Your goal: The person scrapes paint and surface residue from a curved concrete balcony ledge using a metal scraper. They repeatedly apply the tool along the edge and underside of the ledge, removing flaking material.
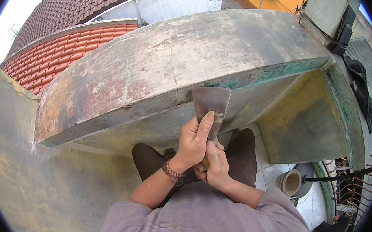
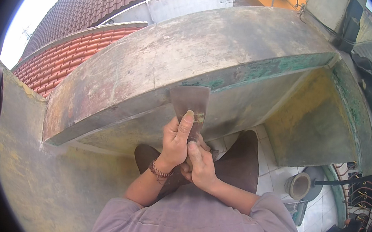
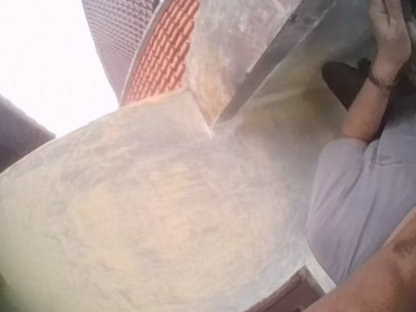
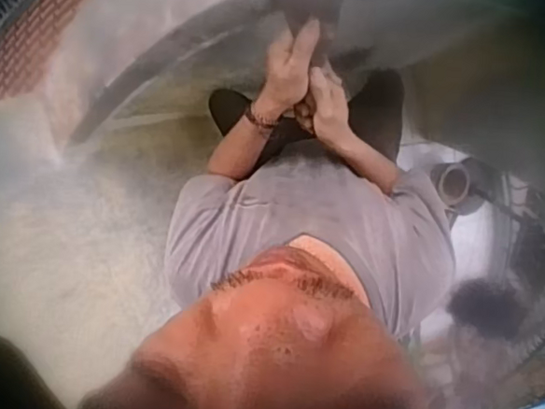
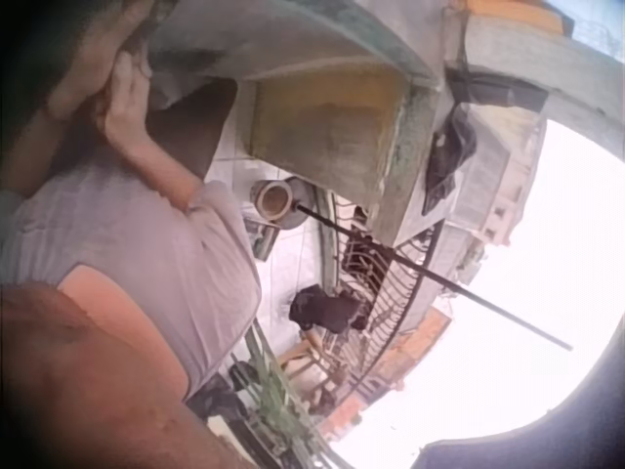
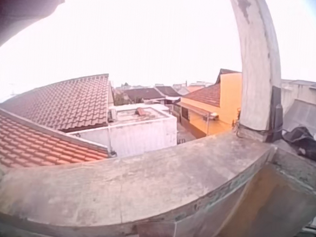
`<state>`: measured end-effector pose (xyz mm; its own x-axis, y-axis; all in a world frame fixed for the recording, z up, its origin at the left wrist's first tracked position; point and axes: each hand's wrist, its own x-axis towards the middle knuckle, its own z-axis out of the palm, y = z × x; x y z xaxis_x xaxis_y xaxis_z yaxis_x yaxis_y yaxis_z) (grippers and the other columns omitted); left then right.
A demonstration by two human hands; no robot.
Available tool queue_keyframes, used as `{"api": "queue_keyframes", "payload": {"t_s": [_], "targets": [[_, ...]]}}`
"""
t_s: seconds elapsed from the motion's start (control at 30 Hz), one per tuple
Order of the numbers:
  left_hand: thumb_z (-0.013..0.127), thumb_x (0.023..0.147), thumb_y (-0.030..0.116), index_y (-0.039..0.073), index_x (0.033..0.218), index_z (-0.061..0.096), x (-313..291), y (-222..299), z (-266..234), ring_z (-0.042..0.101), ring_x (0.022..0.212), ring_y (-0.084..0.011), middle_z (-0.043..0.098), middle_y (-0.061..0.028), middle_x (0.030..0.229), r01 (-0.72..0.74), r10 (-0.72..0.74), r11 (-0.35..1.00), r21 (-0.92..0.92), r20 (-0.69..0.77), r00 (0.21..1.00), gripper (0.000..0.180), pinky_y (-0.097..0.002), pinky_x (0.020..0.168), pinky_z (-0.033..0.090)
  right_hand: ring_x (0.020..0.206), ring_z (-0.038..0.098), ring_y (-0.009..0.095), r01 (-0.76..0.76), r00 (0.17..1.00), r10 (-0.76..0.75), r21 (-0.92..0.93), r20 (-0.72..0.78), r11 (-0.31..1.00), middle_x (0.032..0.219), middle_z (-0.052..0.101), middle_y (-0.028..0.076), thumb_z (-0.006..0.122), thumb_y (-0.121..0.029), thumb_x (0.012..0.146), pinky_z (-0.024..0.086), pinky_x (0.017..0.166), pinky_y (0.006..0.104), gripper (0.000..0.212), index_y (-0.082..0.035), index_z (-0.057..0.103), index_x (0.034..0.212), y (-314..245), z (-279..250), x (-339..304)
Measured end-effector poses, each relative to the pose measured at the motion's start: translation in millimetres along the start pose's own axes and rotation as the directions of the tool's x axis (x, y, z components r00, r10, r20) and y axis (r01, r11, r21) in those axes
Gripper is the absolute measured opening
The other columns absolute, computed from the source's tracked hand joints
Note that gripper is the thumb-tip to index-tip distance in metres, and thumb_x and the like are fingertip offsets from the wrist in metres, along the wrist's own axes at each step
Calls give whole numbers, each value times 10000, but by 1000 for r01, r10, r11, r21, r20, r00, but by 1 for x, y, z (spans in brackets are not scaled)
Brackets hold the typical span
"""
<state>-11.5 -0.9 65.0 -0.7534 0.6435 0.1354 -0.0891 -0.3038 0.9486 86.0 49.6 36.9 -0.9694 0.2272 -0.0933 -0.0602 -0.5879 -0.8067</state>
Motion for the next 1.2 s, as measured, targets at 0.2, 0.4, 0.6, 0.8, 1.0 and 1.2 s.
{"api": "queue_keyframes", "payload": {"t_s": [0.2, 0.4, 0.6, 0.8, 1.0, 1.2], "targets": [[491, 1010, 343, -1, 941, 555, -1, 2, -2, 620, 519, -143, 602, -50, 719, 18, -18, 1000, 4, -13, 1000, 356, -272, 454, 514, 408, 379, 83, 10, 1000, -9, 41, -29, 999, 633, 433, 18, 315, -389, 1048, 324, 341, 219, 381, -44, 474, 1021, 1, 6, 0], [484, 1014, 336, 0, 947, 557, -3, 2, -3, 615, 519, -135, 605, -48, 729, 8, -8, 1000, 5, -6, 1000, 349, -273, 454, 513, 405, 391, 89, 23, 1000, -23, -38, -6, 999, 624, 434, 23, 298, -380, 1052, 324, 349, 230, 389, -36, 475, 1009, -1, 6, 0], [477, 1018, 326, 2, 963, 561, -3, -1, -4, 614, 520, -131, 611, -44, 738, 16, -16, 1000, 1, -7, 1000, 340, -274, 456, 512, 406, 389, 86, -29, 999, 28, -11, -33, 1000, 611, 434, 26, 286, -397, 1051, 313, 352, 229, 409, -37, 478, 1017, -2, 8, -2], [485, 1015, 334, -2, 965, 566, -2, 8, -3, 611, 525, -128, 612, -43, 734, 8, -8, 1000, -3, -9, 1000, 350, -270, 459, 506, 424, 393, 78, -13, 1000, 13, -14, -1, 1000, 618, 429, 18, 313, -407, 1046, 325, 357, 227, 409, -35, 482, 1033, -5, 9, -1], [489, 1013, 335, -6, 963, 567, -8, -19, -17, 609, 528, -130, 616, -45, 741, 1, 1, 999, 41, -50, 999, 353, -274, 465, 512, 428, 399, 86, 7, 1000, -7, -89, 5, 996, 615, 427, 14, 322, -431, 1038, 329, 360, 226, 411, -55, 485, 1004, 11, 6, 0], [500, 1015, 327, 14, 871, 594, -5, 6, -11, 549, 615, -64, 617, -11, 735, 24, -25, 1000, -17, -72, 997, 356, -235, 546, 453, 406, 382, 99, -3, 1000, 5, -56, 27, 998, 602, 424, 22, 316, -458, 1033, 313, 354, 229, 421, -73, 471, 965, 6, 8, 9]]}}
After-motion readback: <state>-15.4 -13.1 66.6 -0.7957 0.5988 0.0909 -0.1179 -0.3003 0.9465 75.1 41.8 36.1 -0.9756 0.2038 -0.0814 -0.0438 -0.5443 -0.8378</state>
